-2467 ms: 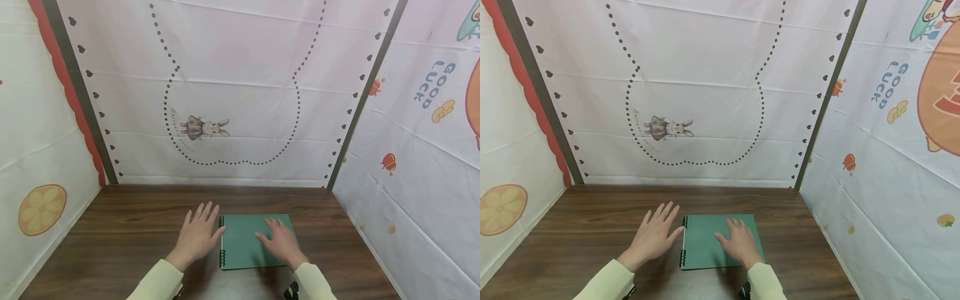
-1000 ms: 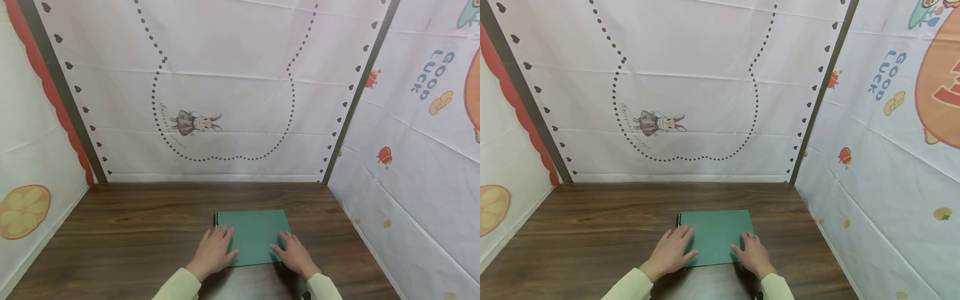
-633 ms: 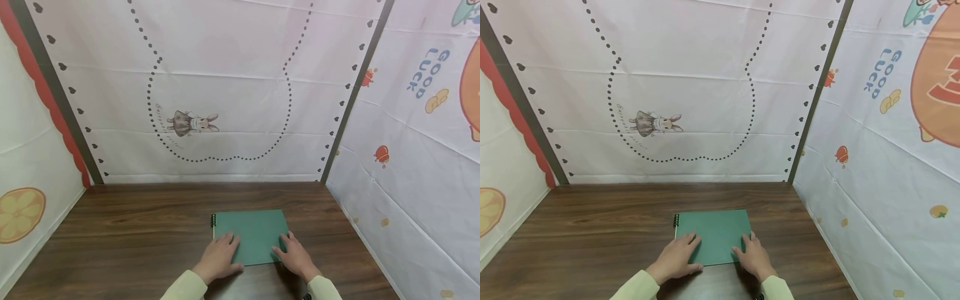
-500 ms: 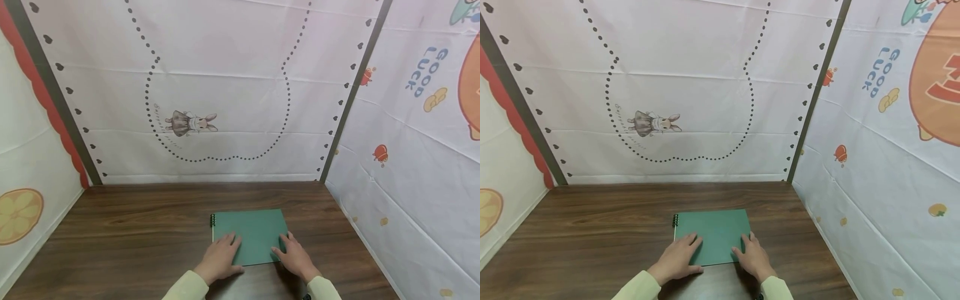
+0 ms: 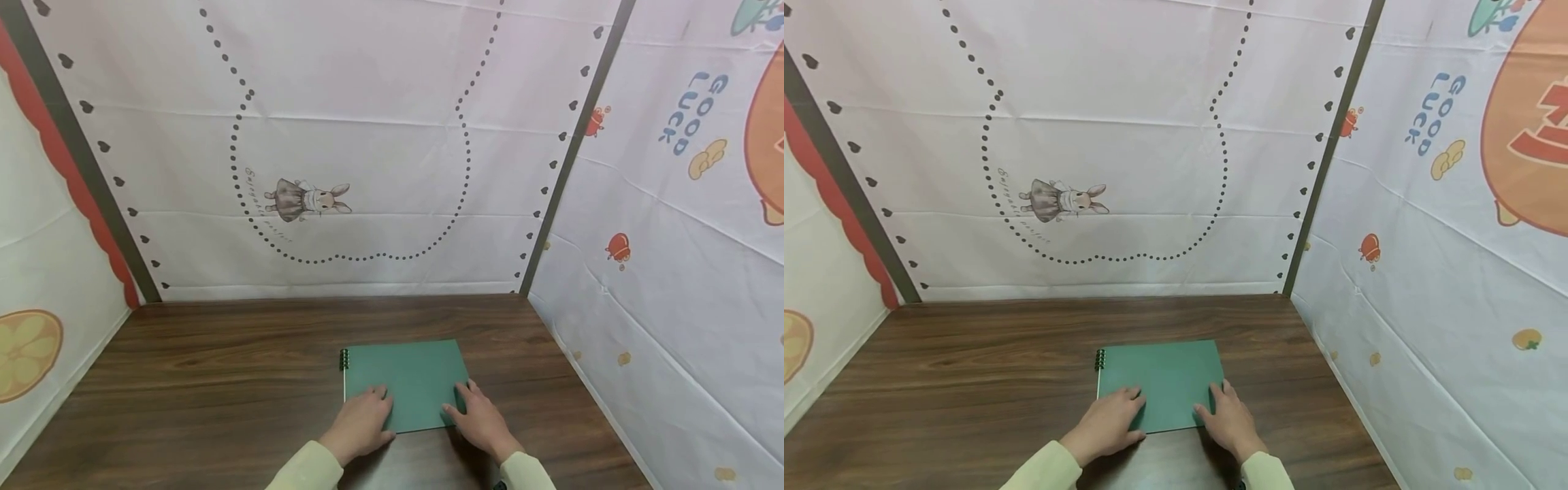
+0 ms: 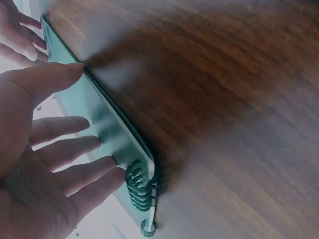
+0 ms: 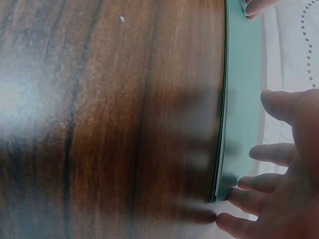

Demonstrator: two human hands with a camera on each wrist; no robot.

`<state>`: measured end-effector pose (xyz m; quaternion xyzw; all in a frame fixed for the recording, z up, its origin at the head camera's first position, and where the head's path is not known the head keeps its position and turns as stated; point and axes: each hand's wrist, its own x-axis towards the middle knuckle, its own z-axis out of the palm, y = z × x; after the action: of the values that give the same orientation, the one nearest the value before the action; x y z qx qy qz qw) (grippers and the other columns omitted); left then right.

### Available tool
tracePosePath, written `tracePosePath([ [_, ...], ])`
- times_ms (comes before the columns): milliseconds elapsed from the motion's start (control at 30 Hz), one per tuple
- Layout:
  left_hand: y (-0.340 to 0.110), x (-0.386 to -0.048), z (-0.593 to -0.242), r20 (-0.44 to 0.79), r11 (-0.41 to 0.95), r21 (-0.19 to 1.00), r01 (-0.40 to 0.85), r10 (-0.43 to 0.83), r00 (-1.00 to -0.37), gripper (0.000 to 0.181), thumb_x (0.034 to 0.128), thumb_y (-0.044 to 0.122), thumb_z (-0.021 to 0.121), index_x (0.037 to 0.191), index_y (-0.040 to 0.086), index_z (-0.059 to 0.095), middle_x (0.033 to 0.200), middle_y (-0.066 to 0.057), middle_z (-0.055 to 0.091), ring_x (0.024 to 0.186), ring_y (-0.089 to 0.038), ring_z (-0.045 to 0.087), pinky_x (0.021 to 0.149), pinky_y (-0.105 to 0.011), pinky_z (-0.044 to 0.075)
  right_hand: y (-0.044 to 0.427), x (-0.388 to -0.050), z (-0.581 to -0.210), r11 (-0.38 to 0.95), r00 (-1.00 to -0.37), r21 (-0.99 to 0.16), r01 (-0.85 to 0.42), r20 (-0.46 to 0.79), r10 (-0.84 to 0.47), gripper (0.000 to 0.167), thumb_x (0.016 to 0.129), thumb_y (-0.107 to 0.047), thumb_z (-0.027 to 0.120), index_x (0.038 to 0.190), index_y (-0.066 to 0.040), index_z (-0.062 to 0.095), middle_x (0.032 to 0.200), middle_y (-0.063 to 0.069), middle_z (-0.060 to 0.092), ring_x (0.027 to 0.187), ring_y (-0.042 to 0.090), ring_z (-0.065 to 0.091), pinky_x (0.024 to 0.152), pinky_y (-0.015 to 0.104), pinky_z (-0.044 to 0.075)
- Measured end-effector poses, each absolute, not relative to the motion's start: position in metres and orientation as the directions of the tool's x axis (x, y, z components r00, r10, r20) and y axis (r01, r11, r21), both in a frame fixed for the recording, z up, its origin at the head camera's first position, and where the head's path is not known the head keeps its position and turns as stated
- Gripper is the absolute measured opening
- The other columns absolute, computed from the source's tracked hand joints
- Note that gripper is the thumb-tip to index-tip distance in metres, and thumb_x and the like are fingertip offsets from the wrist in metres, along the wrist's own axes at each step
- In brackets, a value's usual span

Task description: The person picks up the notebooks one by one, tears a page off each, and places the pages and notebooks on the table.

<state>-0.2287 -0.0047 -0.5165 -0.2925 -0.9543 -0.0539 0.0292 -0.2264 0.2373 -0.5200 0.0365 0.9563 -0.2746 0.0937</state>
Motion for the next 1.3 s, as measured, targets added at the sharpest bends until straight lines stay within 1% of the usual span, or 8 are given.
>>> tracePosePath([
  [133, -0.002, -0.23, -0.518, 0.119, 0.797, 0.061, 0.601, 0.592, -0.797, 0.029, 0.0711, 0.03, 0.08, 0.089, 0.009, 0.071, 0.09, -0.003, 0.067, 0.075, -0.019, 0.064, 0.063, -0.033, 0.055, 0.238, -0.227, -0.52, 0.837, -0.981, -0.535, 0.119, -0.194, 0.015, 0.062, 0.093, -0.042, 0.061, 0.141, -0.005, 0.048, 0.152, 0.027, 0.033, 0.134, 0.049, 0.04, 0.102, 0.066, 0.037],
  [233, 0.001, -0.23, -0.517, 0.105, 0.779, 0.051, 0.625, 0.618, -0.779, 0.024, 0.0677, 0.025, 0.08, 0.084, 0.011, 0.069, 0.078, 0.001, 0.061, 0.065, -0.015, 0.058, 0.059, -0.03, 0.052, 0.238, -0.227, -0.519, 0.828, -0.982, -0.549, 0.115, -0.188, 0.012, 0.06, 0.094, -0.041, 0.06, 0.141, -0.005, 0.048, 0.153, 0.027, 0.033, 0.134, 0.048, 0.04, 0.102, 0.065, 0.037],
  [400, 0.002, -0.229, -0.515, 0.086, 0.775, 0.049, 0.63, 0.626, -0.775, 0.029, 0.0646, 0.025, 0.08, 0.085, 0.011, 0.067, 0.074, 0.002, 0.057, 0.063, -0.014, 0.055, 0.057, -0.03, 0.05, 0.238, -0.226, -0.517, 0.818, -0.984, -0.563, 0.115, -0.179, 0.015, 0.059, 0.094, -0.04, 0.06, 0.141, -0.005, 0.048, 0.153, 0.027, 0.032, 0.135, 0.048, 0.039, 0.103, 0.065, 0.037],
  [533, 0.002, -0.227, -0.514, 0.114, 0.781, 0.064, 0.622, 0.613, -0.782, 0.024, 0.0644, 0.019, 0.078, 0.081, 0.011, 0.063, 0.072, 0.001, 0.058, 0.059, -0.016, 0.056, 0.053, -0.03, 0.048, 0.239, -0.226, -0.517, 0.818, -0.984, -0.564, 0.118, -0.176, 0.02, 0.06, 0.094, -0.039, 0.06, 0.141, -0.005, 0.047, 0.153, 0.026, 0.032, 0.135, 0.048, 0.038, 0.103, 0.065, 0.036],
  [667, 0.002, -0.227, -0.512, 0.123, 0.775, 0.074, 0.627, 0.617, -0.777, 0.026, 0.064, 0.021, 0.078, 0.082, 0.011, 0.062, 0.073, 0.001, 0.059, 0.059, -0.014, 0.056, 0.055, -0.03, 0.05, 0.239, -0.226, -0.516, 0.817, -0.984, -0.564, 0.119, -0.175, 0.023, 0.06, 0.094, -0.039, 0.06, 0.141, -0.005, 0.047, 0.153, 0.026, 0.032, 0.135, 0.048, 0.038, 0.102, 0.066, 0.036],
  [800, 0.003, -0.227, -0.513, 0.142, 0.754, 0.026, 0.656, 0.647, -0.749, 0.032, 0.0612, 0.028, 0.08, 0.083, 0.011, 0.063, 0.074, 0.001, 0.059, 0.061, -0.012, 0.056, 0.057, -0.028, 0.052, 0.239, -0.226, -0.516, 0.817, -0.986, -0.565, 0.114, -0.167, 0.021, 0.059, 0.094, -0.039, 0.06, 0.141, -0.005, 0.048, 0.153, 0.025, 0.033, 0.135, 0.047, 0.039, 0.103, 0.065, 0.037],
  [1100, 0.005, -0.229, -0.515, 0.107, 0.743, 0.004, 0.669, 0.665, -0.739, 0.03, 0.0619, 0.022, 0.078, 0.086, 0.01, 0.066, 0.075, -0.002, 0.063, 0.06, -0.013, 0.058, 0.055, -0.03, 0.052, 0.239, -0.226, -0.514, 0.797, -0.988, -0.596, 0.102, -0.156, 0.011, 0.057, 0.095, -0.038, 0.059, 0.141, -0.005, 0.048, 0.153, 0.024, 0.033, 0.135, 0.046, 0.04, 0.103, 0.064, 0.037],
  [1300, 0.008, -0.229, -0.518, 0.073, 0.739, -0.04, 0.673, 0.674, -0.735, 0.039, 0.0684, 0.022, 0.079, 0.101, 0.005, 0.068, 0.104, -0.015, 0.073, 0.08, -0.024, 0.071, 0.067, -0.034, 0.059, 0.24, -0.227, -0.515, 0.799, -0.987, -0.592, 0.103, -0.158, 0.011, 0.057, 0.095, -0.038, 0.059, 0.141, -0.005, 0.047, 0.153, 0.024, 0.034, 0.135, 0.046, 0.04, 0.103, 0.064, 0.037],
])
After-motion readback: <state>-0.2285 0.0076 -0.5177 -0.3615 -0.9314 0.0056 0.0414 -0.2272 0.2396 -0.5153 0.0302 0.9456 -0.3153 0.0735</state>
